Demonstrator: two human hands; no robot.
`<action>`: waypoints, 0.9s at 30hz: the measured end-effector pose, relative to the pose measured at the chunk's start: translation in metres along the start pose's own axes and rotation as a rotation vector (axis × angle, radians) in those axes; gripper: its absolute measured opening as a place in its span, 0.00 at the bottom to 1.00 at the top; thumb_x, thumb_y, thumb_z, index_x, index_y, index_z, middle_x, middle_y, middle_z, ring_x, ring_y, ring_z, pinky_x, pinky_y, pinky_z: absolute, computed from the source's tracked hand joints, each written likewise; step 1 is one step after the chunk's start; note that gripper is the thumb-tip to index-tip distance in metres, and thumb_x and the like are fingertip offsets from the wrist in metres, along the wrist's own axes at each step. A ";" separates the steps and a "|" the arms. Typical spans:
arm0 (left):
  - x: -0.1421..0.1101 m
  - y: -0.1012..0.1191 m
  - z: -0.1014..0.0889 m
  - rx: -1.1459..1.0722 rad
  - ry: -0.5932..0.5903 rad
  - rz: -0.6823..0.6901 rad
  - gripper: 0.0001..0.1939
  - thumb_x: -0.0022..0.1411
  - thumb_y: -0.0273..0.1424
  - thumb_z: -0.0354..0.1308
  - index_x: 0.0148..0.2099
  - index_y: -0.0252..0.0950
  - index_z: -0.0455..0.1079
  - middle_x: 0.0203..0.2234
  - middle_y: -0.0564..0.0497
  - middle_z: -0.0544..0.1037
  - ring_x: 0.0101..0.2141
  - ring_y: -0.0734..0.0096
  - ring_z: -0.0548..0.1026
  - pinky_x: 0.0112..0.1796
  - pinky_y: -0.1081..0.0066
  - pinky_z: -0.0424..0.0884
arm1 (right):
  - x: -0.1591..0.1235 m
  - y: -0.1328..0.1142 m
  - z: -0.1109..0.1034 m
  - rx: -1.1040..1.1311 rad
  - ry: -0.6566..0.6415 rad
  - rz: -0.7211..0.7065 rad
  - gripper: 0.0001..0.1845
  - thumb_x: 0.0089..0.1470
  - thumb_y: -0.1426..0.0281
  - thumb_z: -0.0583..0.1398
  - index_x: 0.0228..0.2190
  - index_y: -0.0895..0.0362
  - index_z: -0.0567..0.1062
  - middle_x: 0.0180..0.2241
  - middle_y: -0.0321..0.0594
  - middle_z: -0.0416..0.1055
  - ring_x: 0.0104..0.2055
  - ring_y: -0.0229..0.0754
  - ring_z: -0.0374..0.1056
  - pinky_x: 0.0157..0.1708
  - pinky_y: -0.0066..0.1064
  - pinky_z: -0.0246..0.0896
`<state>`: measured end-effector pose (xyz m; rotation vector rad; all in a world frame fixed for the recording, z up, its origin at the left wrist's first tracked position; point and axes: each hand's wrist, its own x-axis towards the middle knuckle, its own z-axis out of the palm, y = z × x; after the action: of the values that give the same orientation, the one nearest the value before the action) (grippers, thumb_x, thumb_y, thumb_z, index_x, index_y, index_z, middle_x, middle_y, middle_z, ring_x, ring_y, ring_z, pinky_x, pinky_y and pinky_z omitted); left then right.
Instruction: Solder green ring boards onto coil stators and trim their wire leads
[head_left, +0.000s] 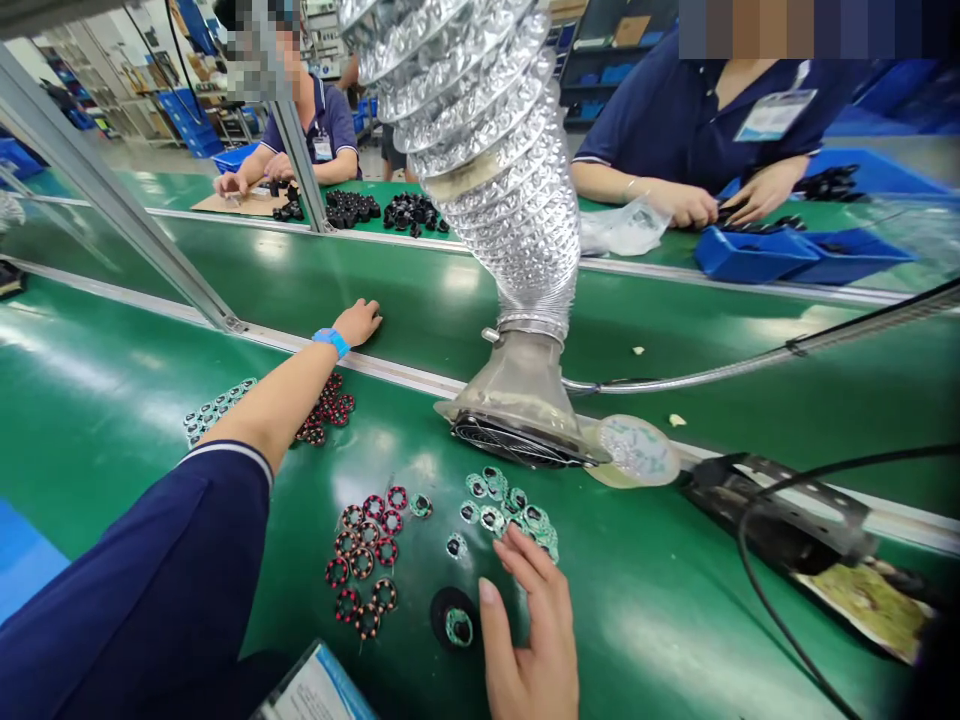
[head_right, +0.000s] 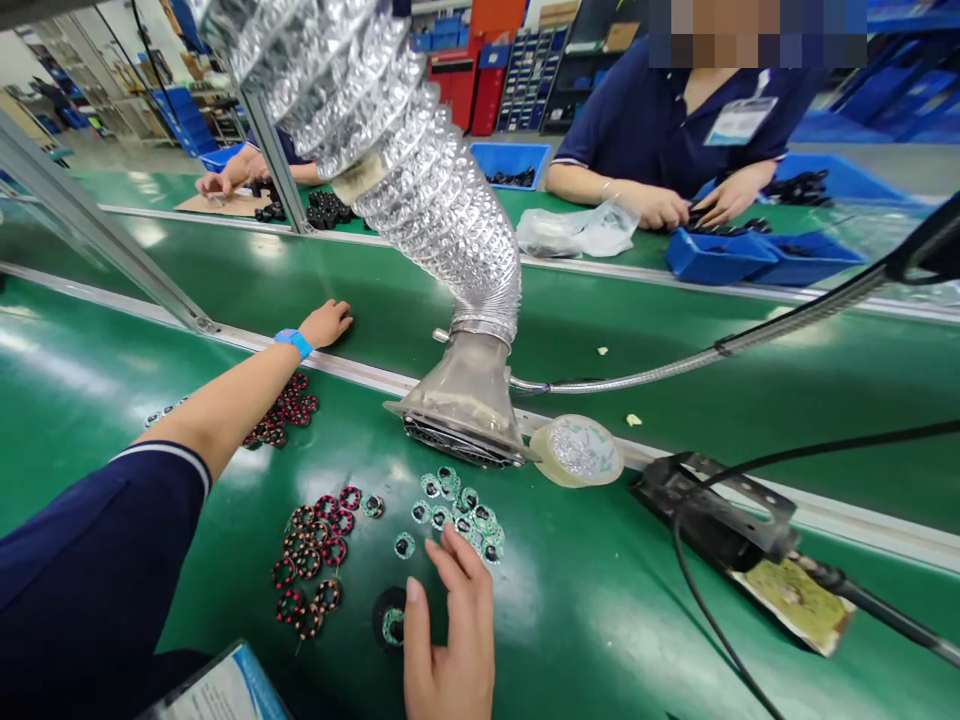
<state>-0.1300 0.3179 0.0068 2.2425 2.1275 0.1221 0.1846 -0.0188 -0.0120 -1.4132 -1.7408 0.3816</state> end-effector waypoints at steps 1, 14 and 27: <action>-0.011 0.000 -0.003 -0.010 -0.012 0.048 0.19 0.67 0.38 0.56 0.56 0.33 0.66 0.51 0.43 0.72 0.48 0.62 0.74 0.48 0.56 0.74 | 0.000 -0.002 0.000 0.013 0.001 0.002 0.15 0.61 0.69 0.56 0.50 0.54 0.69 0.54 0.47 0.67 0.57 0.44 0.65 0.50 0.38 0.65; -0.136 -0.021 -0.046 -0.160 -0.313 0.466 0.19 0.62 0.36 0.51 0.52 0.37 0.73 0.52 0.46 0.76 0.54 0.63 0.72 0.59 0.63 0.63 | 0.016 -0.005 -0.024 0.389 0.290 0.307 0.13 0.55 0.64 0.61 0.42 0.53 0.76 0.52 0.46 0.70 0.53 0.48 0.67 0.50 0.46 0.64; -0.322 0.071 -0.030 -0.164 -0.013 0.586 0.30 0.67 0.44 0.50 0.64 0.31 0.60 0.61 0.34 0.63 0.61 0.49 0.61 0.60 0.48 0.62 | 0.056 0.133 -0.165 0.922 0.859 0.913 0.11 0.57 0.79 0.47 0.27 0.60 0.66 0.35 0.44 0.65 0.29 0.33 0.64 0.26 0.29 0.58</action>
<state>-0.0786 -0.0077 0.0354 2.6654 1.3311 0.2861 0.3955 0.0313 0.0196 -1.2544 -0.0792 0.7719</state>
